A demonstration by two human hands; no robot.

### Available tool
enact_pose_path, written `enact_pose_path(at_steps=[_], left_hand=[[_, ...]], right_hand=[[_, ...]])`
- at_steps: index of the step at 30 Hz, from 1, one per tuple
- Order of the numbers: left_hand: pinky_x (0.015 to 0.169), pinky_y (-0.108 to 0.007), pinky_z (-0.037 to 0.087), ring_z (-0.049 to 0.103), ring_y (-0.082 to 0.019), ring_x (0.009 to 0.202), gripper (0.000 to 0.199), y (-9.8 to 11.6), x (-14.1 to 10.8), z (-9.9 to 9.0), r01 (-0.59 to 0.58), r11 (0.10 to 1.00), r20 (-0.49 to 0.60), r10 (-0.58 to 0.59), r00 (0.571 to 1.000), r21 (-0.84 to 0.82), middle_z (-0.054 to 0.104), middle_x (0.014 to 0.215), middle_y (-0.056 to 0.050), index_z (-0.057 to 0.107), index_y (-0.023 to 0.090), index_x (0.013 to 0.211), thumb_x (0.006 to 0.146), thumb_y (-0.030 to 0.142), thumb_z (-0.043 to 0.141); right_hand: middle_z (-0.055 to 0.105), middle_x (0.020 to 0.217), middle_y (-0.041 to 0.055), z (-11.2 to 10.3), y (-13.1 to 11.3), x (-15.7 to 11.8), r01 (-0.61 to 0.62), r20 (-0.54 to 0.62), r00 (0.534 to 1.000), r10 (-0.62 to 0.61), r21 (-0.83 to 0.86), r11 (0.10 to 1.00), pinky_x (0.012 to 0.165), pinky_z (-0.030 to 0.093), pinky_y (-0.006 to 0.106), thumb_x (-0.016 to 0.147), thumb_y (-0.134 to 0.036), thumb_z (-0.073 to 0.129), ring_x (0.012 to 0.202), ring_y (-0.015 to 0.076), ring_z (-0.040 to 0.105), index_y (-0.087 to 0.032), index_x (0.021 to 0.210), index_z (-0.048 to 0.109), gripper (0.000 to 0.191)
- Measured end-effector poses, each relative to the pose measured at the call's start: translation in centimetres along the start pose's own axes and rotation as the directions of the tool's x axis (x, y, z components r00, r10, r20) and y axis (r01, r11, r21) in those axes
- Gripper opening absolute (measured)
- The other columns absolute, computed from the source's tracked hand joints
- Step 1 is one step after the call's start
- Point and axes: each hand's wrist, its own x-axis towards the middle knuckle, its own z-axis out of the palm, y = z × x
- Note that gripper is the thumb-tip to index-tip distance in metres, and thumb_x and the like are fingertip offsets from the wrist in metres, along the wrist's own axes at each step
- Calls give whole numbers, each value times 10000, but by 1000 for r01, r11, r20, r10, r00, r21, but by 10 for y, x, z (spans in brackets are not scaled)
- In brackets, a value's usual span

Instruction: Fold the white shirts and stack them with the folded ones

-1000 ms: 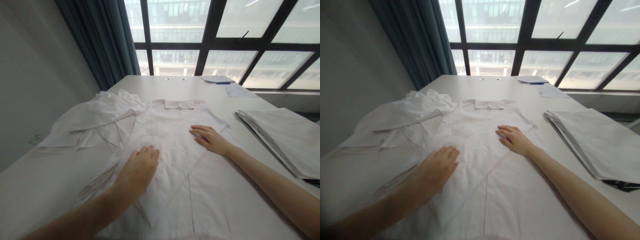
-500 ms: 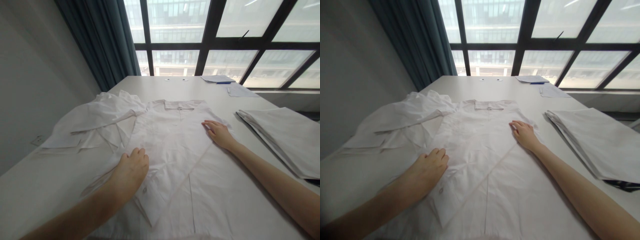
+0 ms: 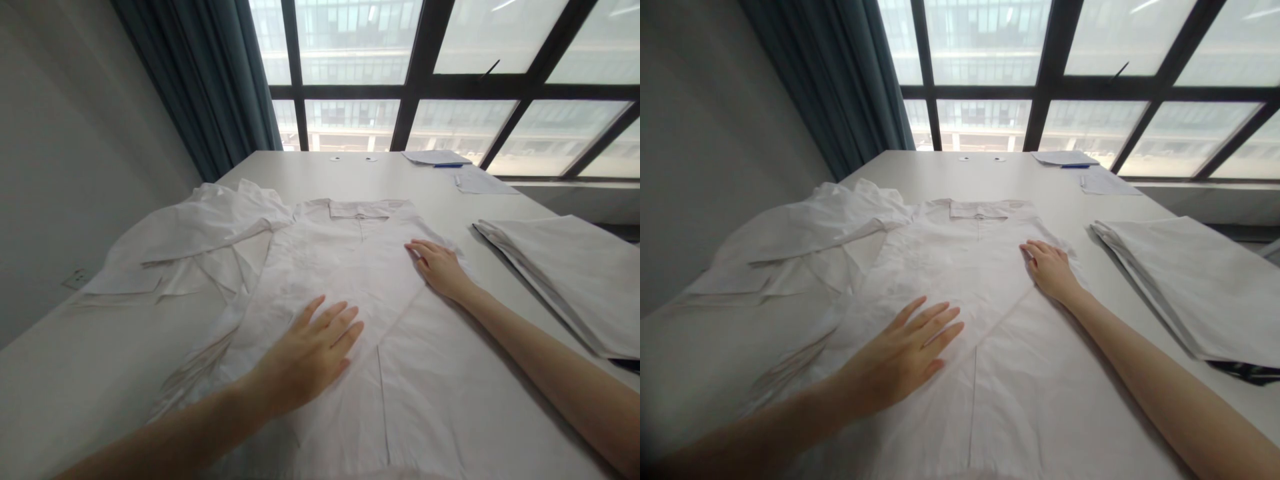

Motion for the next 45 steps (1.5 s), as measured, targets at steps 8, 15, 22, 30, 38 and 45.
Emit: enact_pose_path(at_steps=[8, 15, 22, 30, 38, 45], left_hand=[[1170, -549, 158, 199, -329, 1478, 626, -5, -8, 9, -3, 976, 165, 40, 986, -219, 225, 1616, -81, 274, 334, 1523, 958, 461, 513], [1156, -596, 151, 166, -353, 1482, 643, -5, -7, 8, 0, 967, 192, 51, 980, -255, 196, 1622, -92, 265, 358, 1524, 948, 476, 526], [1164, -581, 164, 197, -334, 1478, 637, -4, -7, 6, -9, 967, 174, 54, 983, -253, 231, 1611, -101, 283, 342, 1520, 947, 461, 533], [1171, -556, 182, 213, -314, 1477, 603, -5, -7, 1, -59, 962, 170, 107, 980, -267, 248, 1600, -130, 320, 282, 1507, 957, 438, 509], [1190, -522, 168, 186, -290, 1487, 601, -9, -5, -3, -98, 929, 173, 169, 970, -356, 264, 1602, -75, 316, 275, 1509, 962, 439, 502], [1167, -328, 289, 426, -159, 1383, 463, -35, -5, -38, -78, 860, 237, 224, 945, -505, 524, 1451, -7, 471, 309, 1413, 971, 443, 517]], right_hand=[[550, 1412, 131, -9, -11, -3, 110, -51, 993, -110, -10, 994, 1099, 281, 573, 981, -287, 356, 1342, 297, 453, -200, 1312, 573, 405], [375, 1559, 35, -28, -57, -16, 482, 229, 810, -539, 264, 836, 1160, 210, 519, 1007, -417, 377, 1455, 247, 274, -324, 1473, 408, 477], [349, 1570, 32, -24, -49, -14, 369, 294, 861, -414, 198, 908, 1152, 218, 533, 1026, -452, 279, 1459, 248, 264, -327, 1492, 381, 494], [396, 1545, 58, -18, -33, -9, 248, 234, 935, -268, 110, 962, 1119, 286, 547, 1012, -446, 291, 1423, 267, 343, -326, 1460, 436, 486], [423, 1530, 60, -14, -30, -7, 215, 200, 953, -228, 86, 973, 1110, 295, 535, 1007, -435, 307, 1412, 263, 362, -310, 1445, 456, 479], [450, 1511, 61, -7, -20, -5, 163, 164, 972, -170, 59, 985, 1094, 324, 519, 1002, -427, 315, 1398, 264, 385, -291, 1427, 473, 474]])
